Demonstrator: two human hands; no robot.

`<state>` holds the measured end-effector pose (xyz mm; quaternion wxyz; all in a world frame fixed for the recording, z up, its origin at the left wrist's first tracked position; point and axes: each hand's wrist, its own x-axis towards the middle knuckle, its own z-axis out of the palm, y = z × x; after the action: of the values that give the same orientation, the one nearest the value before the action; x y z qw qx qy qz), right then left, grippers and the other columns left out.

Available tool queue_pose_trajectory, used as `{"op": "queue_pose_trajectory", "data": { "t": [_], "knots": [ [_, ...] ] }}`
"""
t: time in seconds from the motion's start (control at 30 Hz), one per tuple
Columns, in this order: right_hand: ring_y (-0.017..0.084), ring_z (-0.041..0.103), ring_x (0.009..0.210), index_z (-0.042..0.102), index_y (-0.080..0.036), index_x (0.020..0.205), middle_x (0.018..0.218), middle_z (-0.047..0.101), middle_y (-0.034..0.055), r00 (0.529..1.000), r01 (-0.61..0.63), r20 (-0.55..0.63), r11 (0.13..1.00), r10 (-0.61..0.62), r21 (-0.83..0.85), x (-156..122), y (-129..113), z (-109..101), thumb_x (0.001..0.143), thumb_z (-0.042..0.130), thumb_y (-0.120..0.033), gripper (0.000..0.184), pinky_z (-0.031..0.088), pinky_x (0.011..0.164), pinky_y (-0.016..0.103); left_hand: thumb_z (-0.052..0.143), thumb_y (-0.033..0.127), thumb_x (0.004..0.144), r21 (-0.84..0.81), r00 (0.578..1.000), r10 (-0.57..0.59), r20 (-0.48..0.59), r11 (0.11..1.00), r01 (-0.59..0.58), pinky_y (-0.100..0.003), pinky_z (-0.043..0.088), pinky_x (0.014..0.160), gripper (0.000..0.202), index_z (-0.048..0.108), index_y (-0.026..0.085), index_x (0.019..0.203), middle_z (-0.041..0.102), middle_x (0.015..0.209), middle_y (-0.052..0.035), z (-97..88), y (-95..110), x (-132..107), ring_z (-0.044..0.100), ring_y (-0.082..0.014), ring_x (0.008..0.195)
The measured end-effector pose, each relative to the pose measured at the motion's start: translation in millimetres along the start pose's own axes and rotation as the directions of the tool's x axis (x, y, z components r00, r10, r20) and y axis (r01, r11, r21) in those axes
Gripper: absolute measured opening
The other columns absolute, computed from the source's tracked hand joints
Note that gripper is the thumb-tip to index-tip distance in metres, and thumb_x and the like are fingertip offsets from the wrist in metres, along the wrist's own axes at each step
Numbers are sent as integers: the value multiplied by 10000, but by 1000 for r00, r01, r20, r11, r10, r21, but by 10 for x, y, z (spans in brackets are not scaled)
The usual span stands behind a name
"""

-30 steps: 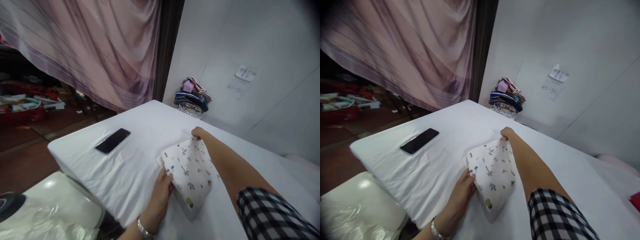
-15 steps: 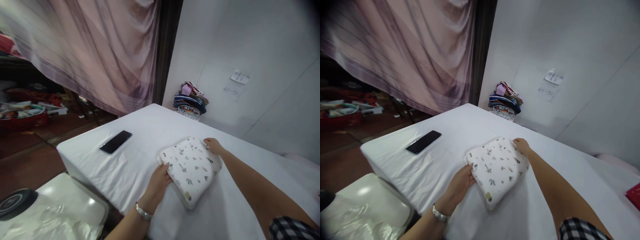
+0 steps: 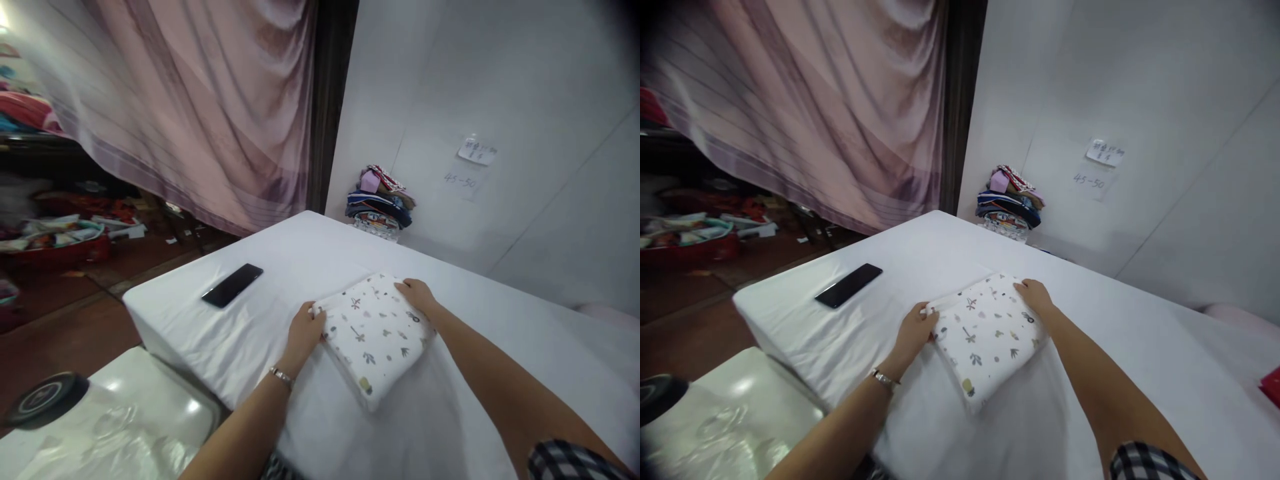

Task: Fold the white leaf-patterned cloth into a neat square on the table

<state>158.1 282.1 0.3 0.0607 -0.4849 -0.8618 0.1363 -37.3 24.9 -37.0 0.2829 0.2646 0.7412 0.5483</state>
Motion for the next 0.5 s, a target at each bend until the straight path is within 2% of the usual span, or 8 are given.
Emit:
{"op": "queue_pose_trajectory", "data": {
  "t": [0.07,0.13,0.23,0.3,0.33,0.4,0.43,0.5],
  "knots": [
    [222,596,868,661,-164,861,902,675,98,1000,7,-20,1000,-7,-19,-3,10,49,831,382,-497,435,394,715,265,514,323,772,109,995,80,-53,991,-73,-266,423,594,281,541,207,1026,636,709,-27,-3,-32,-16,581,-159,563],
    [228,601,860,660,-160,877,909,675,105,1000,2,-27,1000,-3,-31,-19,35,91,831,379,-507,449,403,714,274,492,319,781,251,990,119,-73,963,-97,-298,420,648,319,525,206,1077,643,749,-51,-17,-32,-46,601,-199,646],
    [256,583,953,615,-139,1053,1050,641,136,998,-2,-67,999,-1,-42,-52,43,109,839,364,-505,492,413,782,318,470,360,797,422,988,132,-77,902,-87,-363,417,712,417,476,183,1175,647,797,-96,-49,17,-106,608,-273,777],
    [257,513,1096,531,-138,1196,1211,559,138,994,23,-107,999,-28,-45,-78,-9,95,859,337,-475,515,379,888,341,452,387,811,505,976,199,-92,854,-127,-400,408,781,461,452,170,1218,642,911,-133,-65,78,-155,587,-304,904],
    [250,452,1175,483,-144,1253,1293,496,129,989,71,-127,996,-77,-50,-91,-58,89,870,319,-461,524,342,946,347,442,390,820,541,958,272,-93,821,-181,-413,388,841,464,451,166,1227,622,1007,-151,-65,117,-179,556,-309,992],
    [232,295,1299,390,-164,1335,1418,347,94,959,238,-138,968,-247,-77,-118,-197,98,881,290,-467,555,246,1035,357,422,379,841,582,888,460,-22,728,-362,-416,285,983,453,456,169,1240,521,1230,-157,-44,202,-217,433,-292,1179],
    [229,220,1334,348,-170,1363,1453,281,78,930,336,-120,937,-346,-95,-128,-279,118,881,279,-490,582,197,1062,369,420,377,847,574,844,534,54,675,-464,-409,209,1038,450,458,176,1247,457,1314,-139,-21,241,-225,360,-278,1246],
    [232,119,1363,286,-170,1395,1481,196,70,868,489,-39,864,-496,-119,-134,-445,192,867,254,-558,656,120,1086,400,455,399,834,496,775,592,220,616,-612,-405,68,1089,471,460,199,1261,375,1396,-95,47,284,-213,255,-264,1314]
  ]
}}
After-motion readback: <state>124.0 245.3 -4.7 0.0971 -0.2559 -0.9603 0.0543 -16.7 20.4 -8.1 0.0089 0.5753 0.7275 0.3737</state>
